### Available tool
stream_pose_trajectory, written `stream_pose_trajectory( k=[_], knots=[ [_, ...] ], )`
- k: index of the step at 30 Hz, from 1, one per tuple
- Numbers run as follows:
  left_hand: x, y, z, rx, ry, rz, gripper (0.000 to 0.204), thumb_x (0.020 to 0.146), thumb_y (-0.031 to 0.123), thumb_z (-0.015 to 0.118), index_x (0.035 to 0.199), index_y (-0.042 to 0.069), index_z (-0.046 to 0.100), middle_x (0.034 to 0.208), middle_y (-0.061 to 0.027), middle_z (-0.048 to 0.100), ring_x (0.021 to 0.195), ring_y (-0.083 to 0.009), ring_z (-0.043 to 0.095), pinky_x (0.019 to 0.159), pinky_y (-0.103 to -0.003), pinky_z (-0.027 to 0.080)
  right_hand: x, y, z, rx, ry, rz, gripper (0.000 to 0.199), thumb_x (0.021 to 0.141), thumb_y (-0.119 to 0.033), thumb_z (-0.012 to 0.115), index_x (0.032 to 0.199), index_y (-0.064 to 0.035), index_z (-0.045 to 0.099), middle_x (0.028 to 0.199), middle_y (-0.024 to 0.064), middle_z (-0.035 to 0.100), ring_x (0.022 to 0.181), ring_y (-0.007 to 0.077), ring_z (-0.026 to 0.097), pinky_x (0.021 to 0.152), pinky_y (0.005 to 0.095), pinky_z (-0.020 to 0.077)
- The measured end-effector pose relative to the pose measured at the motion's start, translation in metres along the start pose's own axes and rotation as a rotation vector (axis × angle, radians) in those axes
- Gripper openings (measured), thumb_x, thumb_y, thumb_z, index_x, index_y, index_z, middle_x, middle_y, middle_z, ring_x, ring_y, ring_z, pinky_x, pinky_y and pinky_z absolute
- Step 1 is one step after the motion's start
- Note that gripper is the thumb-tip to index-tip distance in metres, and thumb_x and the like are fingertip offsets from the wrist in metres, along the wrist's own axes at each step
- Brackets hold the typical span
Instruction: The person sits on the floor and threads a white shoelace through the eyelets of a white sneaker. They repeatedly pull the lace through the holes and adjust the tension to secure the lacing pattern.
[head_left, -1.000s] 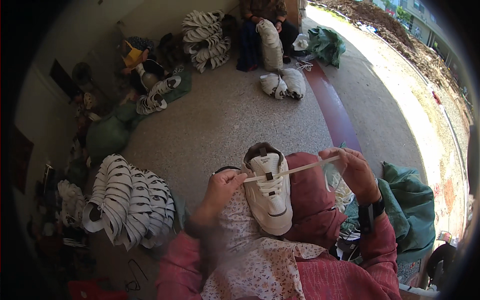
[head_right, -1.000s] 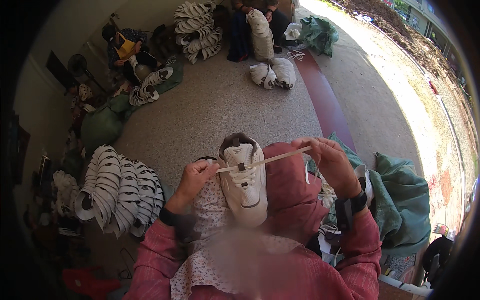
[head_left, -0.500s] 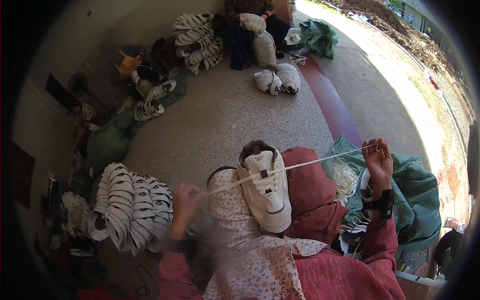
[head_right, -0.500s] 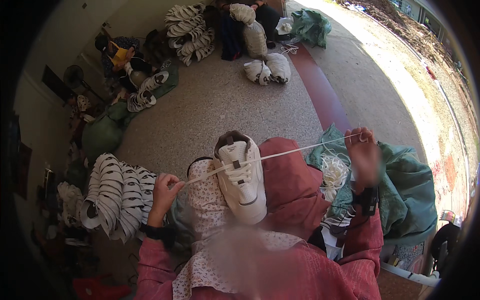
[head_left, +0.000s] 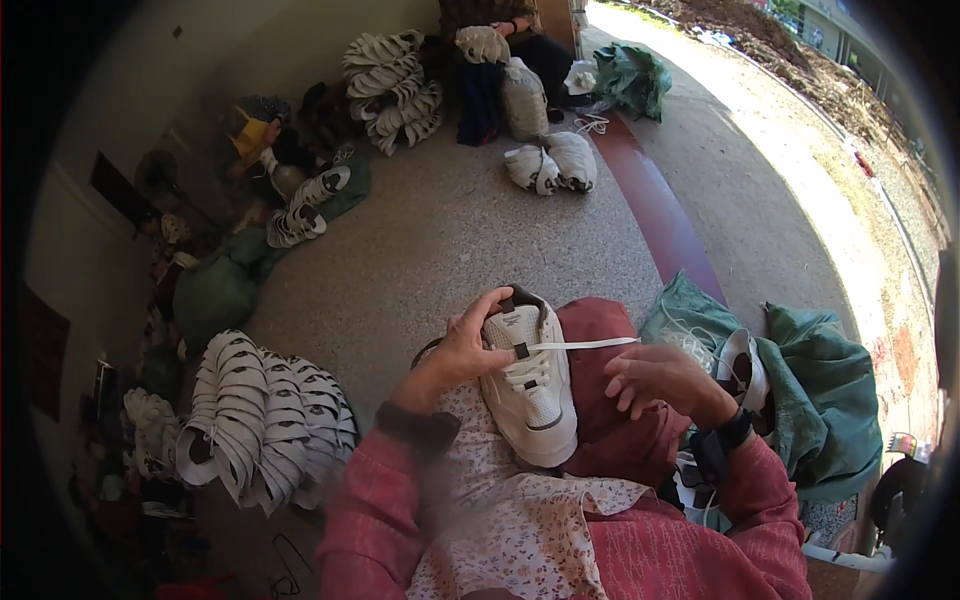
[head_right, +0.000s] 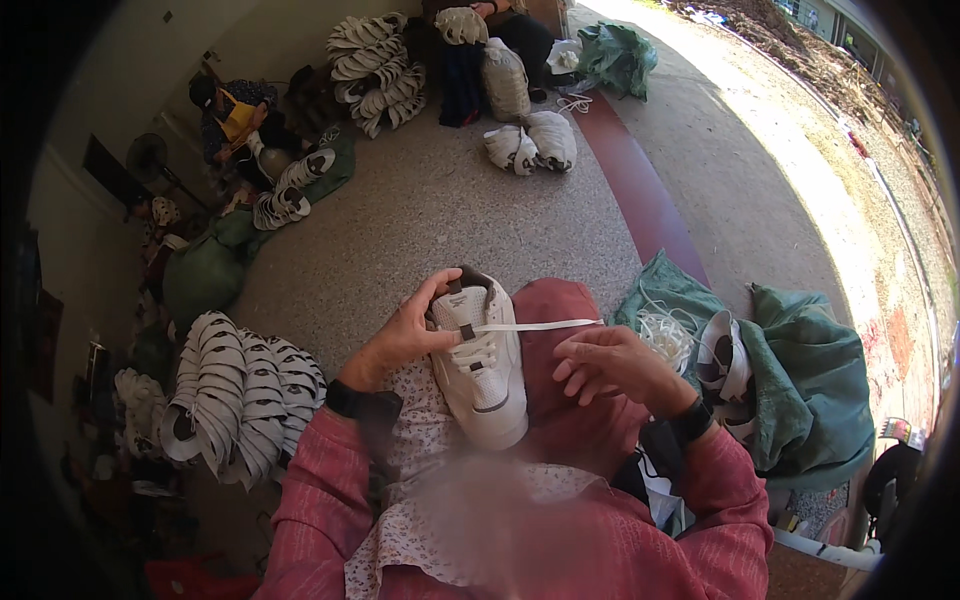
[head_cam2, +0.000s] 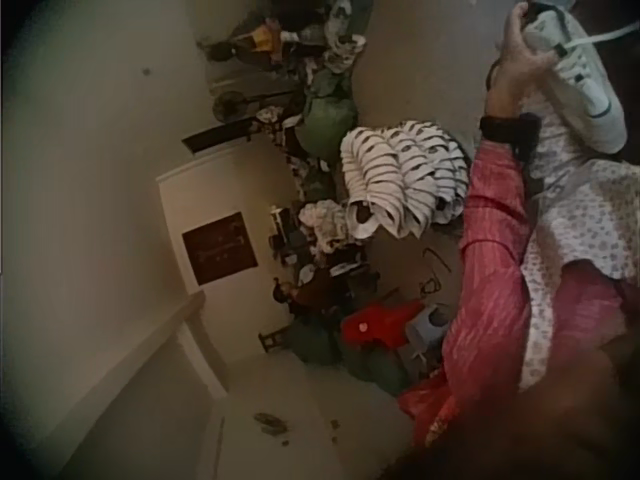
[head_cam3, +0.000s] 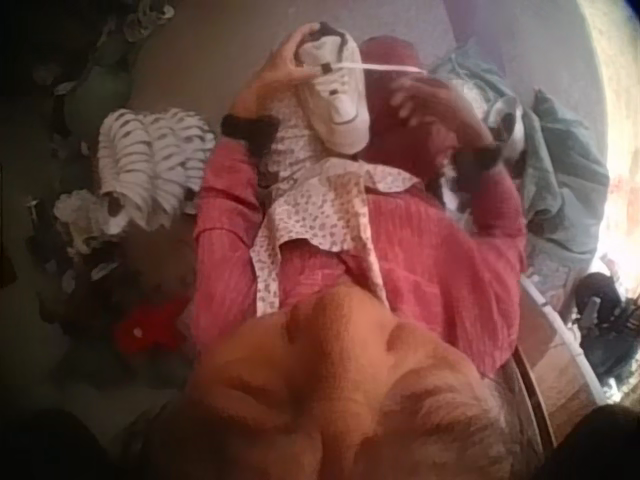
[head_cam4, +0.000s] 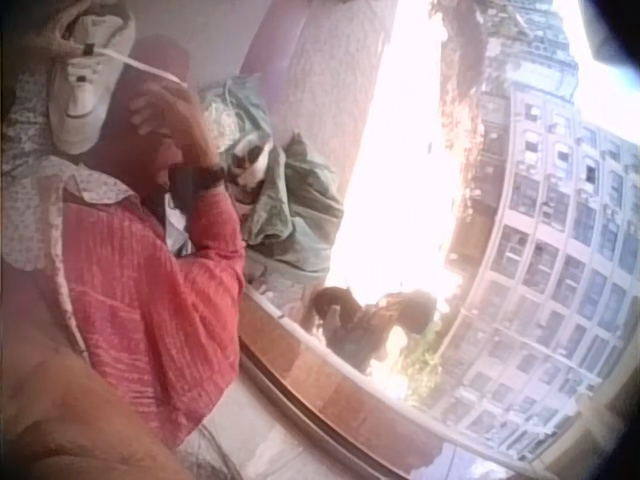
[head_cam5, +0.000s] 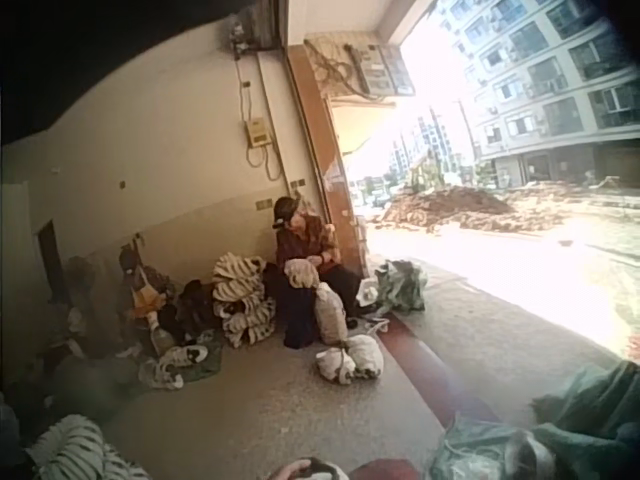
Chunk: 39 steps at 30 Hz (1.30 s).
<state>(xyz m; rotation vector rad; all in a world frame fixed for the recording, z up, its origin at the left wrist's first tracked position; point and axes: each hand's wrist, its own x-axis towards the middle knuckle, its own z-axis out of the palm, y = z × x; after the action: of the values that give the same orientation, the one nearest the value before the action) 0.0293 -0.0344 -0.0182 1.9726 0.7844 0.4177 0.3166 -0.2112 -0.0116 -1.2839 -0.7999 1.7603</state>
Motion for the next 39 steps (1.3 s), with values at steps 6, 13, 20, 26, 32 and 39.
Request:
stream_pose_trajectory(
  k=[6, 13, 20, 26, 32, 39],
  knots=[
    [0.004, -0.012, 0.006, -0.269, 0.006, -0.007, 0.088, 0.07, 0.009, 0.084, 0.147, 0.007, 0.041, 0.131, -0.0149, 0.06, 0.121, -0.0235, 0.058, 0.102, -0.035, 0.048, 0.069, 0.019, 0.044, 0.319, -0.095, -0.021, 0.02, 0.103, -0.023, 0.058, 0.109, -0.0036, 0.059, 0.091, 0.005, 0.067, 0.077, 0.0135, 0.068, 0.069, 0.0284, 0.0588],
    [0.0, -0.011, 0.017, -0.285, 0.108, 0.012, 0.081, 0.074, 0.008, 0.081, 0.143, 0.0, 0.042, 0.127, -0.0137, 0.061, 0.119, -0.0212, 0.058, 0.104, -0.035, 0.046, 0.09, 0.022, 0.049, 0.503, -0.012, -0.156, 0.013, 0.103, -0.021, 0.058, 0.105, -0.0079, 0.06, 0.091, 0.0009, 0.062, 0.074, 0.0096, 0.059, 0.064, 0.0254, 0.0509],
    [-0.006, -0.014, 0.021, -0.421, 0.07, 0.032, 0.075, 0.078, 0.005, 0.073, 0.145, 0.002, 0.039, 0.134, -0.0105, 0.054, 0.125, -0.0192, 0.052, 0.109, -0.034, 0.041, 0.083, 0.015, 0.03, 0.631, -0.106, -0.261, 0.015, 0.102, -0.023, 0.058, 0.105, -0.0091, 0.059, 0.082, -0.0035, 0.057, 0.07, 0.0075, 0.053, 0.062, 0.0243, 0.0462],
    [-0.011, -0.018, -0.005, -0.409, 0.062, 0.073, 0.068, 0.078, 0.009, 0.071, 0.141, 0.003, 0.045, 0.127, -0.008, 0.055, 0.114, -0.0198, 0.056, 0.103, -0.032, 0.044, 0.057, 0.034, -0.05, 0.834, 0.031, -0.384, 0.017, 0.101, -0.024, 0.061, 0.109, -0.0093, 0.06, 0.085, -0.0037, 0.059, 0.074, 0.009, 0.055, 0.067, 0.0267, 0.0479],
    [0.006, 0.023, -0.001, 0.037, 0.199, 0.307, 0.03, 0.084, 0.008, 0.07, 0.113, 0.002, 0.065, 0.107, -0.0055, 0.064, 0.103, -0.0163, 0.06, 0.096, -0.031, 0.047, 0.017, 0.074, -0.119, 1.02, 0.452, -0.486, 0.017, 0.097, -0.018, 0.067, 0.11, -0.0075, 0.067, 0.105, 0.0034, 0.068, 0.101, 0.018, 0.065, 0.086, 0.0342, 0.0552],
    [0.028, 0.019, 0.017, -0.081, -0.012, -0.065, 0.015, 0.089, 0.011, 0.074, 0.1, 0.002, 0.07, 0.094, -0.0016, 0.068, 0.085, -0.0096, 0.064, 0.078, -0.026, 0.052, 0.046, 0.114, -0.2, 1.199, 0.618, -0.548, 0.014, 0.095, -0.007, 0.067, 0.106, 0.0005, 0.063, 0.094, 0.0074, 0.068, 0.085, 0.0189, 0.067, 0.079, 0.0335, 0.0577]
  ],
)
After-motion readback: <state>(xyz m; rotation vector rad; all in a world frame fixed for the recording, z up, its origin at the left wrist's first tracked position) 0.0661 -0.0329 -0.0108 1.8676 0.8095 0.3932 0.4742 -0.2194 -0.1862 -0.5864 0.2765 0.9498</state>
